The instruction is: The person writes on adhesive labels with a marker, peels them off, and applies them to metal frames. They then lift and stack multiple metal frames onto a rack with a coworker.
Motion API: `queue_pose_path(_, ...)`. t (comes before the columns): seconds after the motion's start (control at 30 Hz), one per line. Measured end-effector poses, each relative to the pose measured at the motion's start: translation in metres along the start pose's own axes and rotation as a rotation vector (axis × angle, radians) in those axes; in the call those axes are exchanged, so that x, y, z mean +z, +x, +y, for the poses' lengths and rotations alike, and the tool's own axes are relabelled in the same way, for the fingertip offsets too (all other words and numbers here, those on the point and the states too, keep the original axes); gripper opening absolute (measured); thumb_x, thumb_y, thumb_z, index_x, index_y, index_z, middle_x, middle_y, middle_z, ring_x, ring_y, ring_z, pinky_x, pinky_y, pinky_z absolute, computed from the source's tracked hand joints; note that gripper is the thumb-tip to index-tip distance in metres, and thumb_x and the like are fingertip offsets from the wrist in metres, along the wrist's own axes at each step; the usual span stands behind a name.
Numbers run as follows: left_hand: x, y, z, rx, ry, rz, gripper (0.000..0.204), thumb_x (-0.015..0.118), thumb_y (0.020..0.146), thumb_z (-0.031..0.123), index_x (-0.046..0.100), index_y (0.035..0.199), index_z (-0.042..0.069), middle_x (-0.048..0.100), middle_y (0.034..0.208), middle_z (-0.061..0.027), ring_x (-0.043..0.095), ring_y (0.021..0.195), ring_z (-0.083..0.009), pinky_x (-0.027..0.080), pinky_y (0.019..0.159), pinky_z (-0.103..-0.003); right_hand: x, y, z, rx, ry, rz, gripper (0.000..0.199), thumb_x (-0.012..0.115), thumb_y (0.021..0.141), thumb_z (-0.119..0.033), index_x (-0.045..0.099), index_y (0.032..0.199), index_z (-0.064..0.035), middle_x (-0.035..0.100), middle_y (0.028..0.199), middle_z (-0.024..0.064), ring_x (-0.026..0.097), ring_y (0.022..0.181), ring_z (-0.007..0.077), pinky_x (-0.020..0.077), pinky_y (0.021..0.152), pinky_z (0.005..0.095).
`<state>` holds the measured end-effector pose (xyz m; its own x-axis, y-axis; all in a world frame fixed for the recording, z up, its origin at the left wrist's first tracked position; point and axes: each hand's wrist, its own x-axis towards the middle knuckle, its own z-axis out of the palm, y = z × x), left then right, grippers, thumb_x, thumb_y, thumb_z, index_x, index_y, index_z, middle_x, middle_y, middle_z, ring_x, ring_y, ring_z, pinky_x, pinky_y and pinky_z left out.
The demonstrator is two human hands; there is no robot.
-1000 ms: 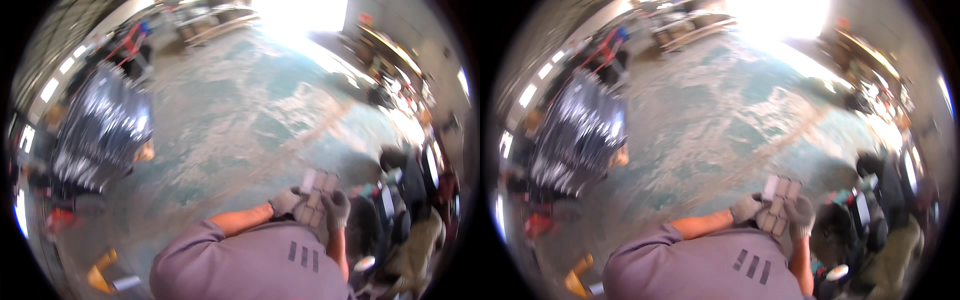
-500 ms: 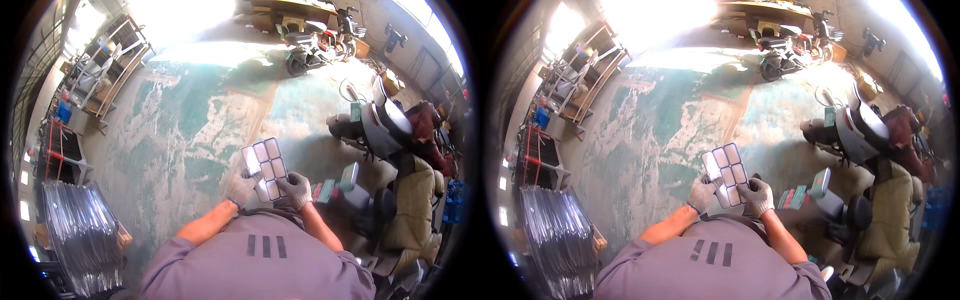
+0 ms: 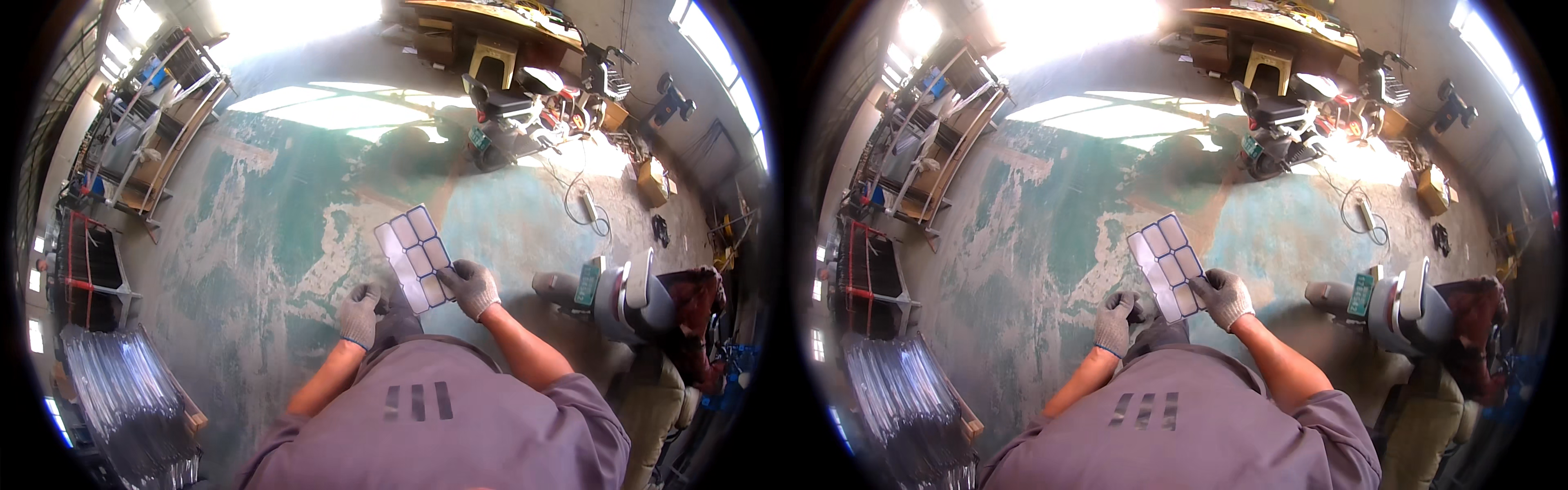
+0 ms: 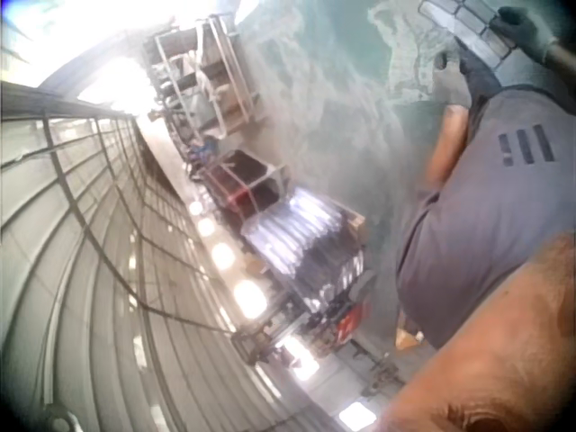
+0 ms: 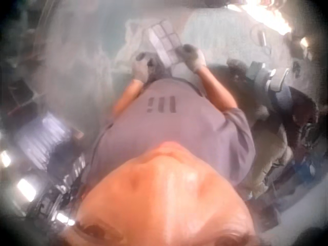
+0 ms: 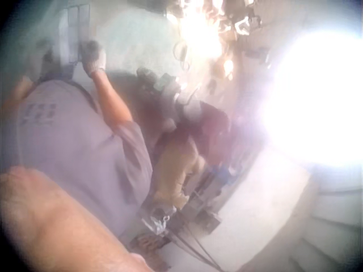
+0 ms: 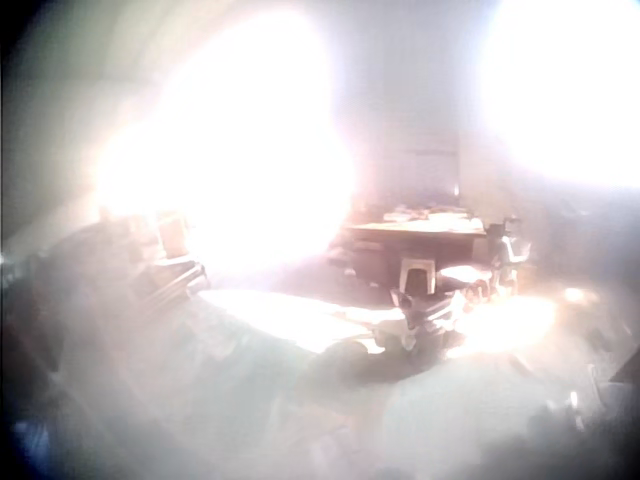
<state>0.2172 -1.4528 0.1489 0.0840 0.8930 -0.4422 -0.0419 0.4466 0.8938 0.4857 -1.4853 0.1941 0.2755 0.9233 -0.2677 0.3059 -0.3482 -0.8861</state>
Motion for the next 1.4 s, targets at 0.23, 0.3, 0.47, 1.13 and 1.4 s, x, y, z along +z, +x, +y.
queue_pose_path(0.23,0.060,0.226,0.108,-0.150,0.126,-0.098,0.035,0.069,0.108,0.032,0.075,0.119,-0.001,0.075,0.094,-0.0080,0.069,0.082,-0.0166,0.057,0.078,-0.034,-0.041,0.226,-0.055,0.241,0.281,0.295,0.035,0.080,0.103,-0.032,0.080,0.099,0.0023,0.068,0.074,0.0009,0.059,0.063,0.0094,0.0472,0.054,0.0311)
queue_pose_path(0.3,0.086,0.287,0.154,-0.171,0.188,-0.159,0.035,0.070,0.108,0.032,0.075,0.120,-0.001,0.075,0.095,-0.0080,0.069,0.084,-0.0161,0.057,0.079,-0.033,-0.061,0.287,-0.063,0.253,0.305,0.373,0.034,0.080,0.103,-0.032,0.080,0.099,0.0017,0.065,0.071,0.0000,0.058,0.062,0.0089,0.0457,0.053,0.0309)
queue_pose_path(0.47,0.146,0.437,0.246,-0.032,0.262,-0.289,0.026,0.070,0.108,0.026,0.074,0.111,0.001,0.073,0.093,-0.0028,0.068,0.085,-0.0124,0.057,0.079,-0.031,-0.102,0.443,-0.059,0.253,0.445,0.486,0.040,0.078,0.104,-0.036,0.075,0.110,0.0039,0.071,0.088,0.0034,0.062,0.065,0.0106,0.0514,0.051,0.0293)
queue_pose_path(1.13,0.274,0.997,0.365,-0.061,0.528,0.080,0.022,0.073,0.099,0.025,0.077,0.099,0.003,0.073,0.078,-0.0019,0.068,0.071,-0.0121,0.054,0.066,-0.032,-0.304,1.187,-0.113,0.127,0.560,0.591,0.030,0.068,0.110,-0.029,0.076,0.113,0.0002,0.073,0.092,0.0043,0.065,0.069,0.0133,0.0506,0.054,0.0292)
queue_pose_path(1.4,0.347,1.197,0.496,0.003,0.589,0.214,0.031,0.068,0.100,0.034,0.078,0.107,0.007,0.080,0.094,-0.0170,0.077,0.090,-0.0332,0.059,0.087,-0.044,-0.398,1.424,-0.111,0.208,0.586,0.676,0.049,0.078,0.105,-0.036,0.070,0.136,0.0003,0.078,0.119,0.0120,0.075,0.094,0.0250,0.0621,0.075,0.0390)
